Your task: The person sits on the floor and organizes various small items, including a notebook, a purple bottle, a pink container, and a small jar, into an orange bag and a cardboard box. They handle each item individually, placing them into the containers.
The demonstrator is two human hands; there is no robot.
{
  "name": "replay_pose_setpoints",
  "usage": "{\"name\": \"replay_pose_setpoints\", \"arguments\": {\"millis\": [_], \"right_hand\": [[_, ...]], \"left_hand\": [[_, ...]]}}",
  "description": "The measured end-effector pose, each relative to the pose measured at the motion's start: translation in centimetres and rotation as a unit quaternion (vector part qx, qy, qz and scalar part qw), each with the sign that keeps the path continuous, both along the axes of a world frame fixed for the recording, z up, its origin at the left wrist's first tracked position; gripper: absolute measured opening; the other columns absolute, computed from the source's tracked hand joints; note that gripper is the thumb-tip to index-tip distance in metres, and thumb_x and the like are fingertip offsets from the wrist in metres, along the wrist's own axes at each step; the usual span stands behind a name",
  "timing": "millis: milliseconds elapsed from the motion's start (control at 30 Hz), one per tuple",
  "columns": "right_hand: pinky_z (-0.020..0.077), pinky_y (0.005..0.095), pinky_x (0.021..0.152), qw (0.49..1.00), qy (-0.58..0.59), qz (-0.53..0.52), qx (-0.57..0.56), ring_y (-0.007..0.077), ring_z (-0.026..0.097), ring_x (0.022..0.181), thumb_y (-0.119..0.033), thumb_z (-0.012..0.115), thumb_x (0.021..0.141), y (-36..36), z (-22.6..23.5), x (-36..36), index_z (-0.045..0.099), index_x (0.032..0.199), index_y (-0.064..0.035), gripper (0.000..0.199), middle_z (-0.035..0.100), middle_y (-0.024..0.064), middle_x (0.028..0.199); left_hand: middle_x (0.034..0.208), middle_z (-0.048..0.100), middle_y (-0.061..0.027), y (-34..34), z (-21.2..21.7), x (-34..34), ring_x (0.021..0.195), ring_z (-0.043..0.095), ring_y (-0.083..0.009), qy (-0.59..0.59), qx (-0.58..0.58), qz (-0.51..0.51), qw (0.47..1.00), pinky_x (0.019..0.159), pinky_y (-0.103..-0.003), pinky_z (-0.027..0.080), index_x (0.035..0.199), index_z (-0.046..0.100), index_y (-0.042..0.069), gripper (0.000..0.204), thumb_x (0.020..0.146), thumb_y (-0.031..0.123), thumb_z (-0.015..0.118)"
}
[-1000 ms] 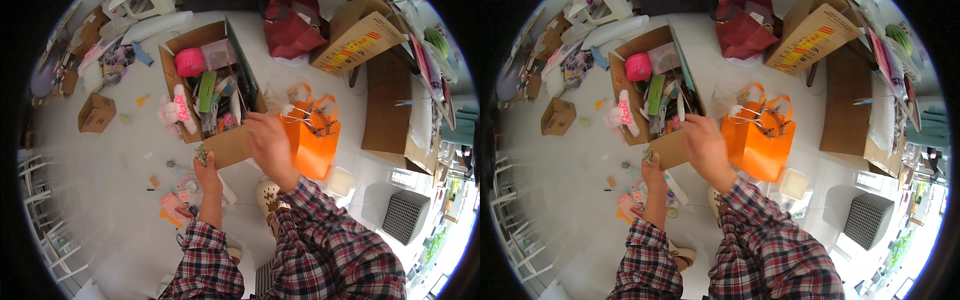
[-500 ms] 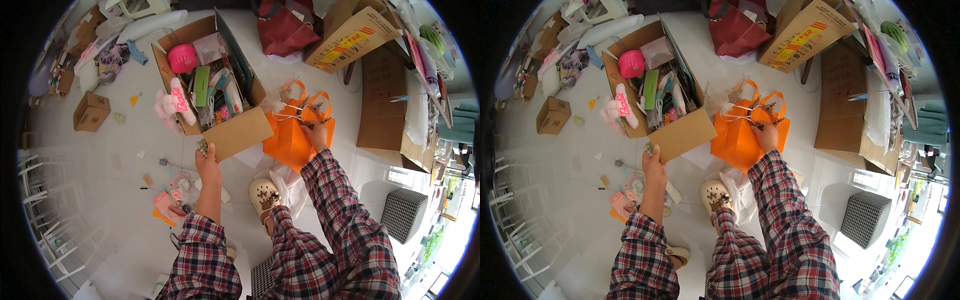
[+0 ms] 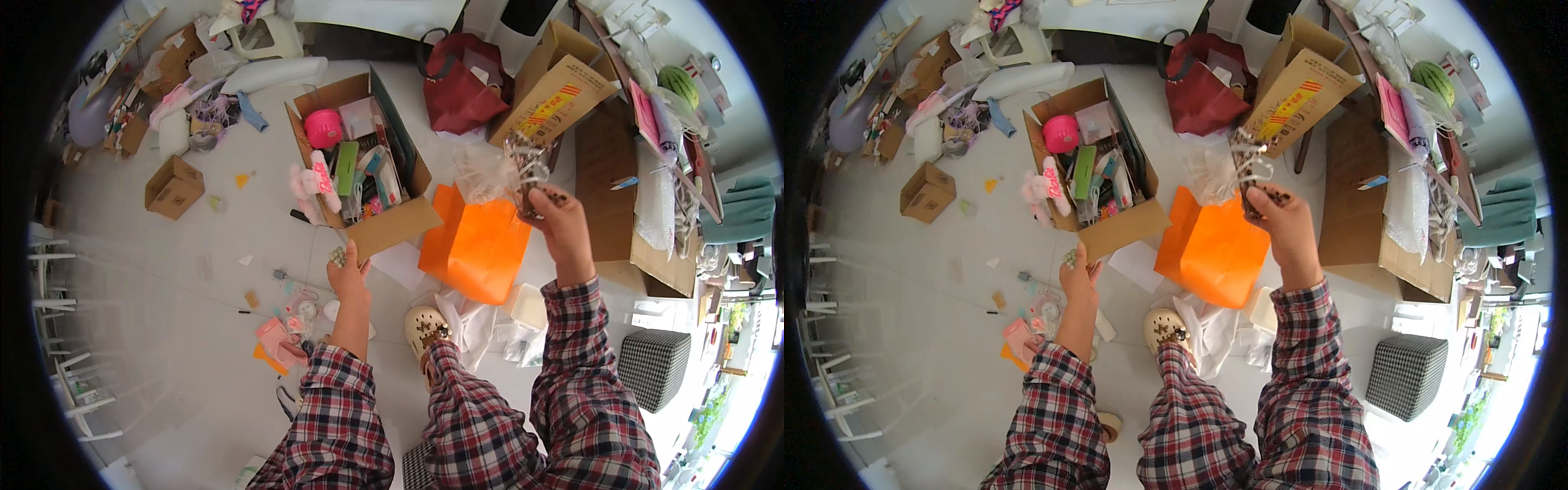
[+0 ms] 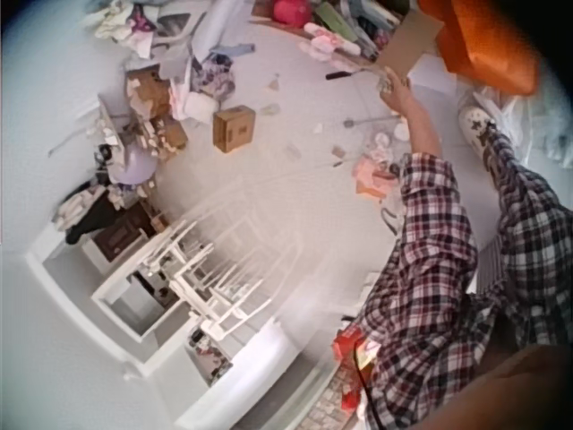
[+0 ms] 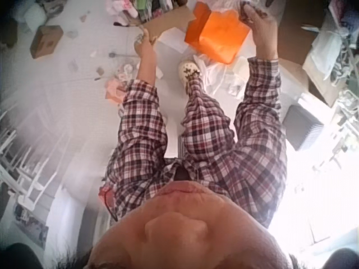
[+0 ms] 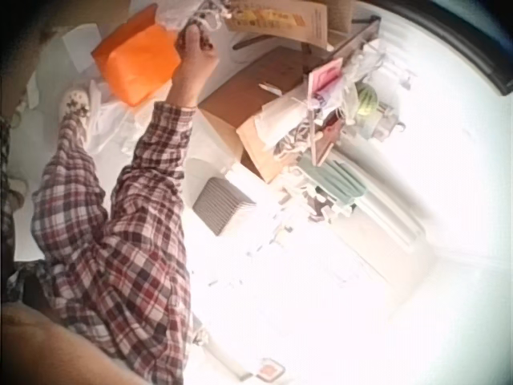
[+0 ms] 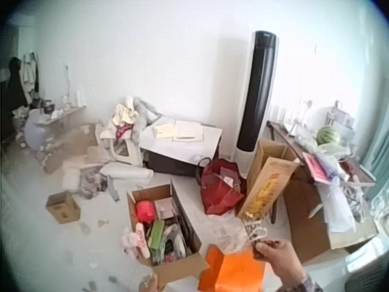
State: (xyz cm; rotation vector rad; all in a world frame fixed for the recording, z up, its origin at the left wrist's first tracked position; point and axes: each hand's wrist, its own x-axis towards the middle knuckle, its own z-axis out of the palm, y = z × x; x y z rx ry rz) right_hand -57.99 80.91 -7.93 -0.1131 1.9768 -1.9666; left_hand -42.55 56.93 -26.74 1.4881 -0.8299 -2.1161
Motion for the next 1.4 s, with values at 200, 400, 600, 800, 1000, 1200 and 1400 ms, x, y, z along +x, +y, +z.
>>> {"name": "replay_pose_setpoints", "arguments": {"millis": [200,400,600,800,1000,1200,1400], "right_hand": [[0.0530,0.0330,0.074,0.988,0.007,0.074,-0.137,0.0113,0.059,0.077,-0.017,0.062,0.087,-5.0,9.0,1.0,0.059,0.103,-0.0008,0.023,0.061,0.0031,0.086],[0.0509,0.0449,0.080,0.945,-0.015,0.184,-0.268,0.0150,0.062,0.084,-0.019,0.062,0.087,-9.8,12.2,0.7,0.058,0.104,-0.0035,0.024,0.064,0.0045,0.092],[0.0513,0.0358,0.075,0.962,0.005,0.195,-0.193,0.0127,0.061,0.080,-0.023,0.065,0.085,-14.4,8.9,-0.4,0.060,0.102,-0.0048,0.025,0.064,0.0020,0.090],[0.0504,0.0334,0.071,0.972,-0.026,0.198,-0.123,0.0136,0.060,0.078,-0.022,0.066,0.084,-19.3,1.1,-3.7,0.061,0.098,-0.0022,0.025,0.063,0.0025,0.090],[0.0513,0.0297,0.068,0.845,0.360,0.298,0.260,0.0229,0.061,0.084,-0.014,0.066,0.075,-21.7,-8.1,-1.8,0.064,0.088,-0.0002,0.019,0.063,0.0095,0.092],[0.0529,0.0336,0.067,0.663,0.518,0.276,0.465,0.0269,0.056,0.093,-0.008,0.058,0.075,-20.2,-9.7,0.1,0.058,0.097,-0.0054,0.023,0.057,0.0097,0.097],[0.0495,0.0376,0.074,0.764,0.561,-0.002,0.319,0.0295,0.061,0.084,-0.010,0.056,0.077,-13.1,-10.6,-15.6,0.062,0.097,-0.0087,0.021,0.060,0.0122,0.095]], "left_hand": [[0.098,0.047,-0.0127,-0.9,2.6,2.1,0.078,0.053,-0.0198,0.047,-0.003,-0.011,0.999,0.073,-0.036,0.057,0.127,0.025,-0.007,0.073,0.078,0.018,0.073],[0.091,0.044,-0.0085,-0.9,4.2,2.1,0.079,0.051,-0.0199,0.073,0.010,0.032,0.997,0.076,-0.038,0.056,0.102,0.040,0.000,0.039,0.082,0.018,0.068],[0.096,0.045,-0.0085,-2.4,5.7,2.0,0.082,0.051,-0.0190,0.109,-0.045,0.041,0.992,0.075,-0.035,0.055,0.099,0.041,0.002,0.032,0.085,0.020,0.063],[0.101,0.045,-0.0086,-2.5,5.6,0.4,0.088,0.050,-0.0183,0.096,-0.072,0.027,0.992,0.080,-0.036,0.052,0.102,0.039,0.002,0.037,0.083,0.020,0.065],[0.109,0.043,-0.0089,-2.6,4.3,-1.4,0.096,0.049,-0.0191,-0.007,-0.142,-0.012,0.990,0.081,-0.036,0.053,0.114,0.036,0.001,0.048,0.082,0.018,0.067],[0.107,0.046,-0.0087,-1.7,3.8,-3.9,0.095,0.053,-0.0199,-0.029,-0.091,-0.039,0.995,0.079,-0.037,0.053,0.115,0.037,0.002,0.045,0.080,0.004,0.064],[0.105,0.044,-0.0086,-2.0,2.2,-5.3,0.090,0.054,-0.0203,0.006,-0.021,0.017,1.000,0.079,-0.036,0.053,0.115,0.036,0.000,0.042,0.079,-0.007,0.056]]}}
